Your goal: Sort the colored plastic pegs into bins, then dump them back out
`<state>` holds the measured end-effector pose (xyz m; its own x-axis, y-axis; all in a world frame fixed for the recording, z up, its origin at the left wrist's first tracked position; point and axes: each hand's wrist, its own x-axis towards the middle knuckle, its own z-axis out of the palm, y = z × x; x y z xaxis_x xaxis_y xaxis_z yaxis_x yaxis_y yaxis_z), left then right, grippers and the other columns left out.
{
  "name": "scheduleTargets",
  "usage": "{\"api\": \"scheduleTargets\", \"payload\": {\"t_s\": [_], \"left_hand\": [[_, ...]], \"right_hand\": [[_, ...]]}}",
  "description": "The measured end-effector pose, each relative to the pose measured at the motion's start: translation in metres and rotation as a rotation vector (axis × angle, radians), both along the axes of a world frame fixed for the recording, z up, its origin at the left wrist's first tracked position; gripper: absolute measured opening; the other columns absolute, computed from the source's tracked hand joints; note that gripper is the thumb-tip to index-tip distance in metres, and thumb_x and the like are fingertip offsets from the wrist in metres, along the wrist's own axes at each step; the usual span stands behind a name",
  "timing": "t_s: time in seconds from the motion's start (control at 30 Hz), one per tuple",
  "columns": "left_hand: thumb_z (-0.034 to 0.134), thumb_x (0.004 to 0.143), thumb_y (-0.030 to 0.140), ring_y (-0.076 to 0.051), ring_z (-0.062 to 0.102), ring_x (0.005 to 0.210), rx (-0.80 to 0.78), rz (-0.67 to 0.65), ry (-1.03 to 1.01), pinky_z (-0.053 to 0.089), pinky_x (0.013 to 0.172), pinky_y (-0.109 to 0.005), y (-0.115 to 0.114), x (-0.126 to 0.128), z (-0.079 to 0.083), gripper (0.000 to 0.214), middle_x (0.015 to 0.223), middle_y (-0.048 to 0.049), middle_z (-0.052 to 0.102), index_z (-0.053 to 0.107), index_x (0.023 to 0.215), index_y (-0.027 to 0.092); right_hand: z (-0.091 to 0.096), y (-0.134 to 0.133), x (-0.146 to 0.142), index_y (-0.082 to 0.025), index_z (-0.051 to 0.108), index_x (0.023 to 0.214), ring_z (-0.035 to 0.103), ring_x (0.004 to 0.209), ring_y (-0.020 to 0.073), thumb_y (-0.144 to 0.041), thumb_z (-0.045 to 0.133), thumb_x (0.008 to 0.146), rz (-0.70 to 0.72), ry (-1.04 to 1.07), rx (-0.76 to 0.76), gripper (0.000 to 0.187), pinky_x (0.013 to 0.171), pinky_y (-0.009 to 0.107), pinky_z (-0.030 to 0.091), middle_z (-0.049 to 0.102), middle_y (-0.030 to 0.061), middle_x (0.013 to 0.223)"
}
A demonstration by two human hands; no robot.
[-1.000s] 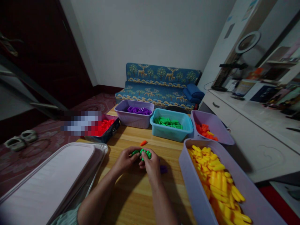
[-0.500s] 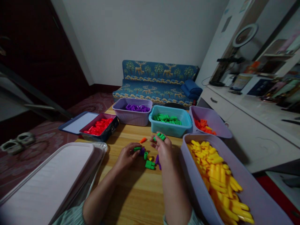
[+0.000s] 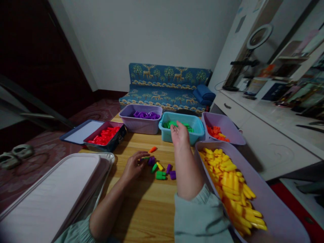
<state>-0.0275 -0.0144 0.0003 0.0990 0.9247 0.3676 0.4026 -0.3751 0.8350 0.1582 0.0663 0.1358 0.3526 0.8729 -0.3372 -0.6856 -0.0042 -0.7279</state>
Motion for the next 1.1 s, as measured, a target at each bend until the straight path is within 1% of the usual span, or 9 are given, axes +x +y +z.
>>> {"api": "scheduleTargets", "payload": {"t_s": [0.07, 0.13, 0.3, 0.43, 0.57, 0.7, 0.83, 0.97, 1.1], "left_hand": [[0.052, 0.078, 0.005, -0.02, 0.063, 0.094, 0.022, 0.025, 0.052, 0.051, 0.082, -0.034, 0.001, -0.003, -0.001, 0.028, 0.101, -0.0087, 0.067, 0.071, 0.094, 0.018], [0.053, 0.079, 0.007, -0.02, 0.062, 0.094, 0.036, 0.068, 0.146, 0.049, 0.085, -0.034, 0.001, -0.007, 0.001, 0.027, 0.099, -0.0075, 0.067, 0.071, 0.095, 0.019], [0.068, 0.071, 0.024, -0.026, 0.055, 0.104, -0.033, 0.064, 0.486, 0.044, 0.09, -0.039, -0.004, -0.014, 0.01, 0.041, 0.111, -0.0082, 0.063, 0.067, 0.113, 0.024], [0.068, 0.072, 0.028, -0.031, 0.044, 0.119, -0.063, 0.005, 0.603, 0.039, 0.095, -0.045, -0.011, -0.008, 0.009, 0.055, 0.132, -0.007, 0.054, 0.059, 0.126, 0.032], [0.063, 0.077, 0.024, -0.032, 0.032, 0.131, -0.04, -0.084, 0.596, 0.029, 0.103, -0.05, -0.012, -0.002, 0.004, 0.052, 0.145, -0.0003, 0.043, 0.057, 0.127, 0.037], [0.063, 0.074, 0.018, -0.027, 0.045, 0.118, -0.032, -0.128, 0.503, 0.03, 0.102, -0.045, -0.009, 0.0, 0.003, 0.043, 0.122, -0.0026, 0.063, 0.066, 0.115, 0.031], [0.066, 0.07, 0.012, -0.025, 0.054, 0.103, 0.021, -0.13, 0.433, 0.036, 0.095, -0.041, -0.007, 0.0, 0.004, 0.036, 0.105, -0.0043, 0.068, 0.07, 0.102, 0.027], [0.068, 0.072, 0.021, -0.024, 0.056, 0.098, 0.055, -0.044, 0.234, 0.041, 0.09, -0.039, -0.006, -0.001, 0.007, 0.027, 0.1, -0.0075, 0.066, 0.07, 0.1, 0.022], [0.062, 0.08, 0.034, -0.019, 0.06, 0.09, -0.125, 0.042, -0.338, 0.046, 0.078, -0.031, -0.005, 0.001, 0.014, 0.033, 0.104, -0.0088, 0.065, 0.064, 0.109, 0.017]], "right_hand": [[-0.022, -0.021, 0.001, -0.017, 0.057, 0.087, 0.065, 0.089, 0.0146, -0.015, 0.058, 0.076, 0.088, -0.126, 0.079, 0.012, 0.078, 0.027, 0.055, 0.064, 0.0064, 0.09], [-0.044, -0.045, 0.006, -0.019, 0.059, 0.094, 0.066, 0.085, 0.0169, -0.023, 0.064, 0.073, 0.185, -0.442, 0.147, 0.022, 0.074, 0.03, 0.055, 0.066, 0.0058, 0.095], [-0.085, -0.096, 0.035, -0.023, 0.067, 0.106, 0.062, 0.094, 0.0228, -0.02, 0.069, 0.065, 0.576, -1.501, 0.012, 0.042, 0.083, 0.036, 0.048, 0.067, 0.0071, 0.102], [-0.102, -0.115, 0.043, -0.029, 0.066, 0.116, 0.057, 0.106, 0.0243, -0.017, 0.074, 0.059, 0.761, -1.87, -0.024, 0.059, 0.092, 0.035, 0.042, 0.061, 0.0064, 0.109], [-0.111, -0.116, 0.035, -0.027, 0.069, 0.106, 0.058, 0.097, 0.0185, -0.018, 0.071, 0.066, 0.746, -1.862, 0.007, 0.041, 0.086, 0.027, 0.041, 0.059, 0.0049, 0.104], [-0.112, -0.109, 0.029, -0.022, 0.068, 0.092, 0.059, 0.084, 0.016, -0.014, 0.067, 0.067, 0.717, -1.832, -0.047, 0.026, 0.074, 0.024, 0.042, 0.061, 0.0045, 0.094], [-0.103, -0.094, 0.019, -0.02, 0.066, 0.085, 0.059, 0.077, 0.0161, -0.01, 0.066, 0.064, 0.631, -1.735, -0.009, 0.023, 0.07, 0.026, 0.042, 0.064, 0.0044, 0.088], [-0.094, -0.082, -0.004, -0.02, 0.066, 0.092, 0.06, 0.078, 0.0172, -0.022, 0.075, 0.062, 0.441, -1.286, 0.142, 0.031, 0.072, 0.029, 0.046, 0.067, 0.0036, 0.089], [-0.094, -0.088, -0.029, -0.019, 0.065, 0.101, 0.06, 0.074, 0.0144, -0.044, 0.075, 0.067, 0.436, -0.572, 0.185, 0.043, 0.064, 0.025, 0.047, 0.068, 0.003, 0.089]]}}
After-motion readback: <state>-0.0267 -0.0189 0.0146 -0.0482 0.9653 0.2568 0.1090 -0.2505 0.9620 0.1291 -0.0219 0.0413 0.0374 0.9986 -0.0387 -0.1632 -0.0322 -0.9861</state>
